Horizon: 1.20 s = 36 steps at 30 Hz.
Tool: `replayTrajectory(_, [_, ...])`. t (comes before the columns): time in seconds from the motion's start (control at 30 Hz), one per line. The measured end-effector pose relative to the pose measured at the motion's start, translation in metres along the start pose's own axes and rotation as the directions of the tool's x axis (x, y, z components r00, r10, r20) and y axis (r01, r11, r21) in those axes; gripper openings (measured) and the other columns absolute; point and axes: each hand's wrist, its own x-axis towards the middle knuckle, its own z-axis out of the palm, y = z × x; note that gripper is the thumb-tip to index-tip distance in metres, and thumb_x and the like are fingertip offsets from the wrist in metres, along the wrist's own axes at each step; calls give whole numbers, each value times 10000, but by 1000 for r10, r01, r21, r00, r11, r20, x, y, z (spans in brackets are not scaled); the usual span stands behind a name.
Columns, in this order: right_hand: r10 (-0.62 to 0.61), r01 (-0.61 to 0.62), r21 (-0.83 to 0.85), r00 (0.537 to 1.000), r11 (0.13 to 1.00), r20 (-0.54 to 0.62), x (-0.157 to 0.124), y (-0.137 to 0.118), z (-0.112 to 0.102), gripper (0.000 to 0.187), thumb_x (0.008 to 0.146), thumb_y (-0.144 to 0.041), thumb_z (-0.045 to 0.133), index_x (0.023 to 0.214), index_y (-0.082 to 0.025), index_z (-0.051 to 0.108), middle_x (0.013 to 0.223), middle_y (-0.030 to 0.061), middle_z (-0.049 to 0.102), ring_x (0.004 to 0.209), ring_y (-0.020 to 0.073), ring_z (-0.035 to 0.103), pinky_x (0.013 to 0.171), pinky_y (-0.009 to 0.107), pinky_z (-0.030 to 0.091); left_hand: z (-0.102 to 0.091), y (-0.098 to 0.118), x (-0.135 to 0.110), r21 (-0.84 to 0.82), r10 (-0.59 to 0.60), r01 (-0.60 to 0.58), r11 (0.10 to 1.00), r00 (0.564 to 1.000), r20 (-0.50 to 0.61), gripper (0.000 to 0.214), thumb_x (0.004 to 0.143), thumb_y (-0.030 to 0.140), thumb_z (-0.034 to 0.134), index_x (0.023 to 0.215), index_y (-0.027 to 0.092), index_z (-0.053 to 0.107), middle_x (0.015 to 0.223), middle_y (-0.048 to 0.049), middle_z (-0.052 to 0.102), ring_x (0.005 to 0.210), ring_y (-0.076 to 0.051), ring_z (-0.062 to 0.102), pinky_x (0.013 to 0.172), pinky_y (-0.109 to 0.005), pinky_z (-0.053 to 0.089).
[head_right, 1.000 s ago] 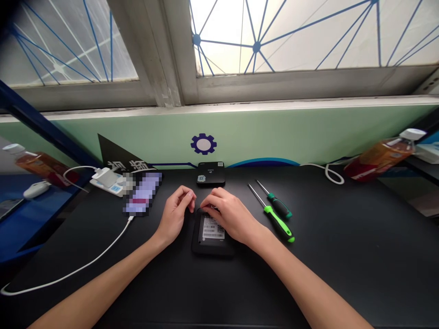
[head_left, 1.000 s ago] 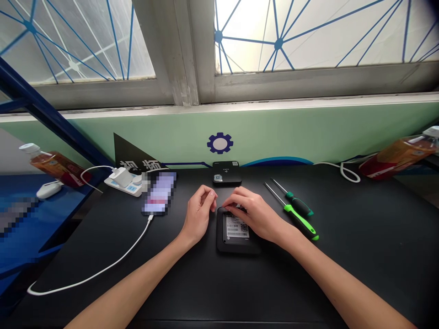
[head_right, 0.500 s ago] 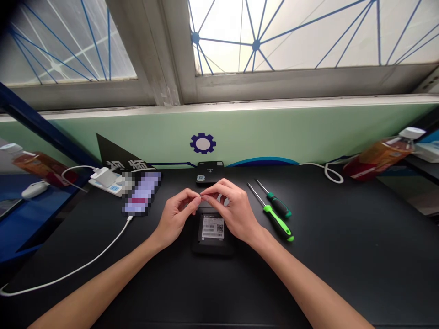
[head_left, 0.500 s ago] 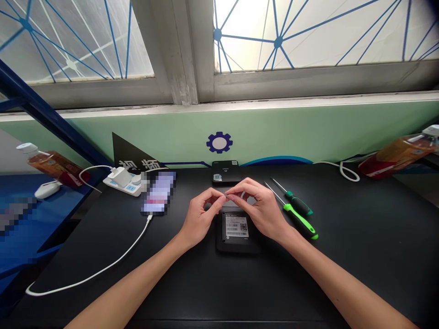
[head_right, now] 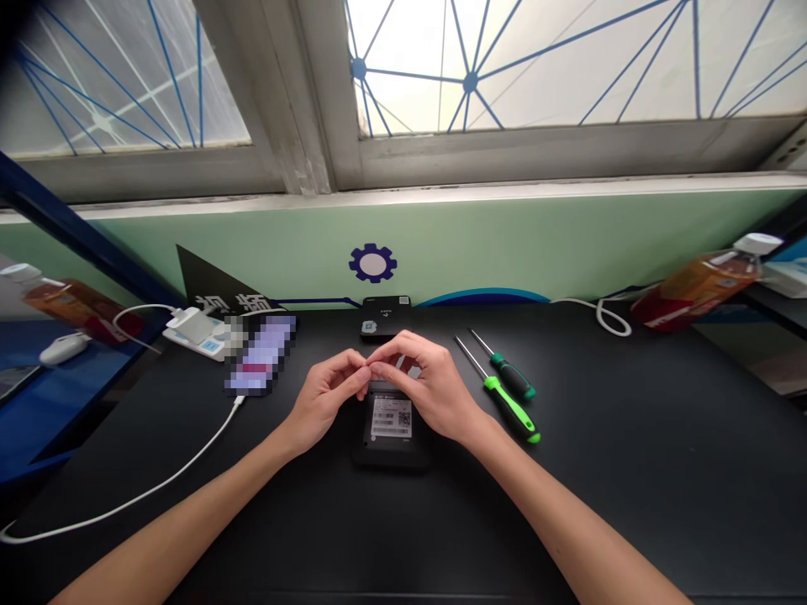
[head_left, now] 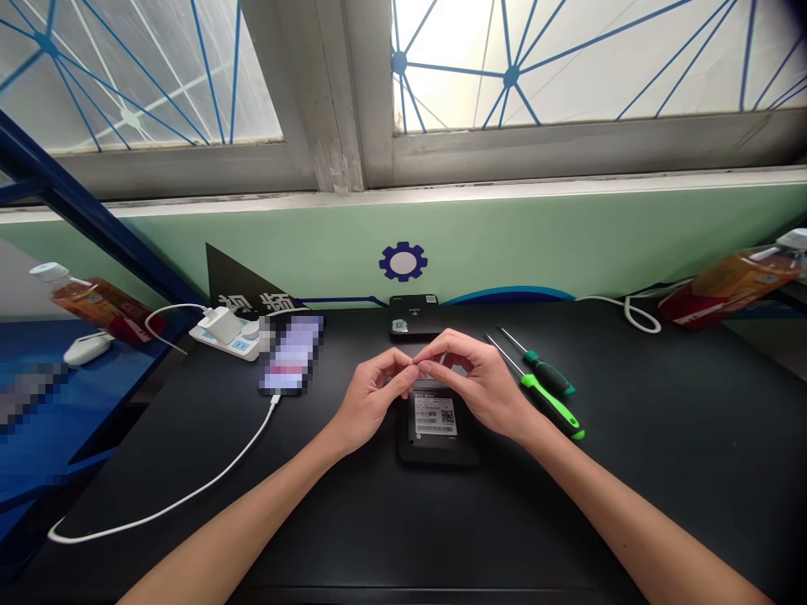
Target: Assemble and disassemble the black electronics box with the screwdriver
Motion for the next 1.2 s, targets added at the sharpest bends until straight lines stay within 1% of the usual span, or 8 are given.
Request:
replayTrajectory(0.17, [15, -16, 7, 1000, 1000, 19, -1, -1, 0, 155, 1114, -382, 788, 1051, -251, 841, 1021, 37, 772, 917, 237, 703, 811, 386, 547, 0, 4, 0, 21, -7, 6, 1000, 1000, 18, 336, 1144, 488, 690, 977, 198, 718, 875, -14, 651, 828, -178, 608, 828, -319, 524])
replayTrajectory(0.3, [24, -26, -32, 998, 999, -50, -1, -3, 1, 169, 1127, -388, 768, 1049, -252, 831, 1045, 39, 787, 942, 235, 710, 817, 383, 537, -9, 8, 0, 175, 4, -17, 984, 997, 78, 260, 1026, 426, 862, 1166, 244, 740, 1132, -40, 719, 1074, -231, 652, 1024, -378, 524])
replayTrajectory(0.4, [26, -31, -52, 996, 998, -91, -1, -3, 1, 176, 1124, -401, 773, 1046, -253, 829, 1043, 36, 789, 947, 233, 713, 822, 381, 535, -21, 12, 0, 364, -31, -57, 930, 972, 232, 754, 802, 442, 1047, 1428, 315, 647, 1433, -79, 664, 1326, -324, 618, 1175, -490, 514])
replayTrajectory(0.47, [23, -29, -65, 994, 997, -103, -1, -2, 0, 170, 1119, -395, 779, 1038, -252, 824, 1023, 30, 780, 943, 230, 705, 824, 377, 531, -27, 13, 0, 463, -80, -114, 879, 922, 380, 1004, 700, 502, 1101, 1552, 368, 586, 1546, -91, 606, 1451, -385, 543, 1256, -587, 473])
replayTrajectory(0.57, [34, -38, -56, 997, 998, -70, -1, -3, -4, 141, 1118, -367, 779, 1057, -248, 824, 1020, 27, 781, 937, 223, 696, 818, 365, 527, -31, 14, 0, 531, -110, -196, 824, 865, 489, 1143, 677, 558, 1097, 1651, 419, 516, 1615, -96, 558, 1522, -429, 480, 1308, -680, 410])
replayTrajectory(0.67, [76, -71, -47, 992, 996, 106, -1, -7, -9, 131, 1101, -356, 802, 1052, -244, 846, 1019, 24, 785, 910, 211, 692, 778, 340, 527, -30, 13, 1, 570, -121, -206, 795, 868, 482, 1106, 678, 560, 1089, 1616, 370, 536, 1550, -112, 586, 1478, -437, 517, 1301, -703, 403])
replayTrajectory(0.83, [83, -37, -124, 918, 992, 388, -2, -9, -10, 116, 1089, -299, 819, 995, -235, 846, 961, 2, 779, 809, 171, 646, 710, 299, 480, -29, 11, 3, 564, -72, -207, 800, 898, 433, 890, 695, 447, 1091, 1442, 324, 622, 1467, -90, 628, 1381, -382, 568, 1218, -594, 504])
replayTrajectory(1.2, [65, 86, -287, 876, 954, 478, -7, 4, -4, 104, 1103, -255, 791, 1010, -256, 839, 1086, 36, 759, 847, 192, 689, 730, 311, 499, -30, 10, 3, 554, -67, -198, 808, 904, 421, 828, 709, 443, 1084, 1390, 307, 634, 1458, -107, 640, 1366, -394, 563, 1181, -583, 505])
